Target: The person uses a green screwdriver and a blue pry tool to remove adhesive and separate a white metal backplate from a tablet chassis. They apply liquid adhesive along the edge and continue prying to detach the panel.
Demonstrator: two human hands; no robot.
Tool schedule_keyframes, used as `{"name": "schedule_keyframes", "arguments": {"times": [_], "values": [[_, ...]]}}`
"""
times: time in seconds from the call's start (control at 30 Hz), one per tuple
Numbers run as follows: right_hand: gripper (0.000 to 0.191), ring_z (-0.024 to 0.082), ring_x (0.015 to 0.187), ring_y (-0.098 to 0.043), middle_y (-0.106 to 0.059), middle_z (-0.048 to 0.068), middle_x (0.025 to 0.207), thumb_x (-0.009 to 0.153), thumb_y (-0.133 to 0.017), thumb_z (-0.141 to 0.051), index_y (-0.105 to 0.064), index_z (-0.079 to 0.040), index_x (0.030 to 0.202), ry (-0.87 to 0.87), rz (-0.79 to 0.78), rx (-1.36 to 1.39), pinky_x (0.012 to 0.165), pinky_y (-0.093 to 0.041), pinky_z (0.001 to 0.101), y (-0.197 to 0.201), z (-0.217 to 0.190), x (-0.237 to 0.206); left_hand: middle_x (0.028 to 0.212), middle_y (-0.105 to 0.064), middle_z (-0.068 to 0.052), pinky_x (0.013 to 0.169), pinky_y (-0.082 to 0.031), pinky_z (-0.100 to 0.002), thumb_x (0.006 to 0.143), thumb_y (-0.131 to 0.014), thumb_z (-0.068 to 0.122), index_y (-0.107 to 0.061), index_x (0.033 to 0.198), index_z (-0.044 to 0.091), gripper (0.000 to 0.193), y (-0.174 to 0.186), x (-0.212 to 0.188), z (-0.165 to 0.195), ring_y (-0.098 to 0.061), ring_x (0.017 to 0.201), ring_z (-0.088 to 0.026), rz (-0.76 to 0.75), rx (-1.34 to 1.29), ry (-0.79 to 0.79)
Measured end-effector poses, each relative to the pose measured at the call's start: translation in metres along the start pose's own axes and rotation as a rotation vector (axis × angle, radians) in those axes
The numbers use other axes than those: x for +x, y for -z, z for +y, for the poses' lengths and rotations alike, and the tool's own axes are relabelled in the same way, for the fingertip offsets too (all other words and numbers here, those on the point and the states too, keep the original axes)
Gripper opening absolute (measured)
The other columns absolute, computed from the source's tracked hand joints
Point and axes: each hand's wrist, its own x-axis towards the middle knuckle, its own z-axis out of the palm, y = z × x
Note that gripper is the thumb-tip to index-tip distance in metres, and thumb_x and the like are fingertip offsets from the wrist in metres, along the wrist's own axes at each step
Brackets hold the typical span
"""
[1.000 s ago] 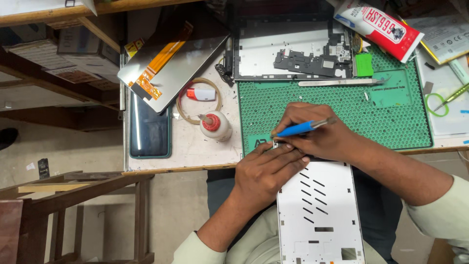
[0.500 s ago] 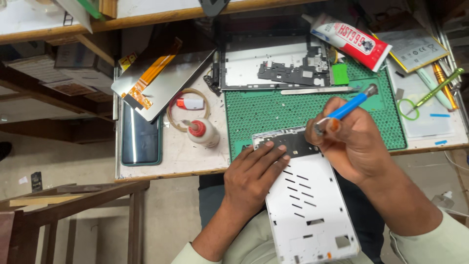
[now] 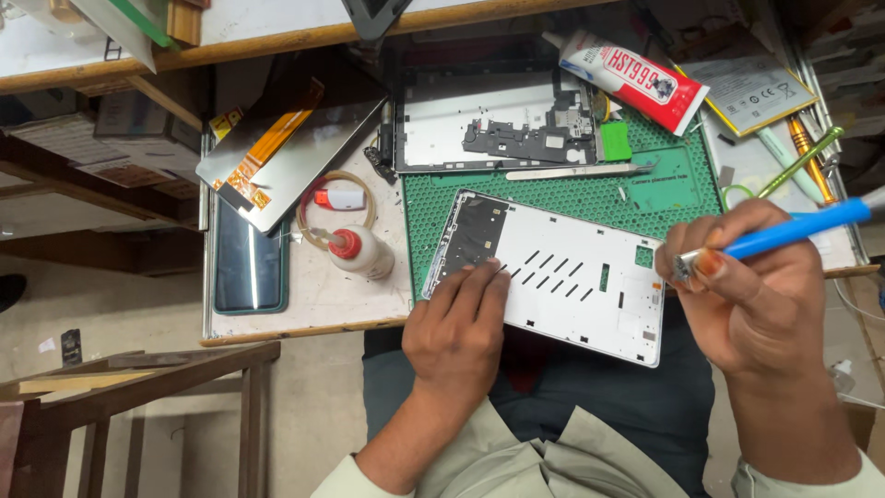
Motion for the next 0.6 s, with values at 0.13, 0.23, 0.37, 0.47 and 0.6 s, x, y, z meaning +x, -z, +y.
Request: {"name": "schedule_keyframes", "arguments": {"times": [0.13,0.23,0.37,0.47,0.6], "values": [[0.024,0.023,0.079,-0.062,-0.069,0.02,0.09,0.105,-0.079,-0.012,-0.064,0.006,0.104,0.077,0.071,-0.148,0.076,-0.048,0.0364,0.016,0.006,-0.021,0.124,-0.073,-0.006,0.077,-0.055,-0.036,0.08,-0.068,0.005,-0.074,0.113,0.006,0.034,0.01,0.001,0.004,-0.07,0.114,-0.024,-0.162,-0.082,0.055],[0.03,0.027,0.088,-0.066,-0.071,0.024,0.099,0.107,-0.078,-0.016,-0.065,0.011,0.11,0.091,0.085,-0.219,0.085,-0.052,0.0379,0.026,0.007,-0.038,0.129,-0.069,-0.013,0.08,-0.056,-0.041,0.076,-0.073,0.009,-0.072,0.115,0.003,0.04,0.02,0.0,0.005,-0.065,0.12,-0.032,-0.299,-0.189,0.077],[0.033,0.029,0.097,-0.067,-0.071,0.023,0.102,0.103,-0.078,-0.019,-0.067,0.011,0.111,0.11,0.056,-0.308,0.091,-0.055,0.0382,0.022,0.01,-0.057,0.136,-0.065,-0.014,0.084,-0.056,-0.042,0.076,-0.077,0.013,-0.07,0.12,0.002,0.046,0.027,0.002,0.009,-0.061,0.126,-0.034,-0.367,-0.213,0.087],[0.029,0.028,0.094,-0.07,-0.072,0.019,0.1,0.102,-0.075,-0.021,-0.069,0.007,0.11,0.184,-0.04,-0.589,0.089,-0.057,0.0369,0.002,0.012,-0.064,0.124,-0.071,-0.014,0.081,-0.057,-0.042,0.079,-0.082,0.022,-0.07,0.117,0.002,0.044,0.038,0.001,0.017,-0.066,0.116,-0.036,-0.265,-0.28,0.078],[0.021,0.022,0.087,-0.073,-0.073,0.011,0.095,0.092,-0.075,-0.012,-0.07,-0.001,0.108,0.237,-0.169,-0.758,0.08,-0.059,0.0345,-0.04,0.008,-0.071,0.099,-0.077,-0.008,0.071,-0.059,-0.035,0.082,-0.086,0.019,-0.074,0.113,0.004,0.036,0.055,-0.007,0.031,-0.075,0.086,-0.027,-0.299,-0.865,0.306]]}}
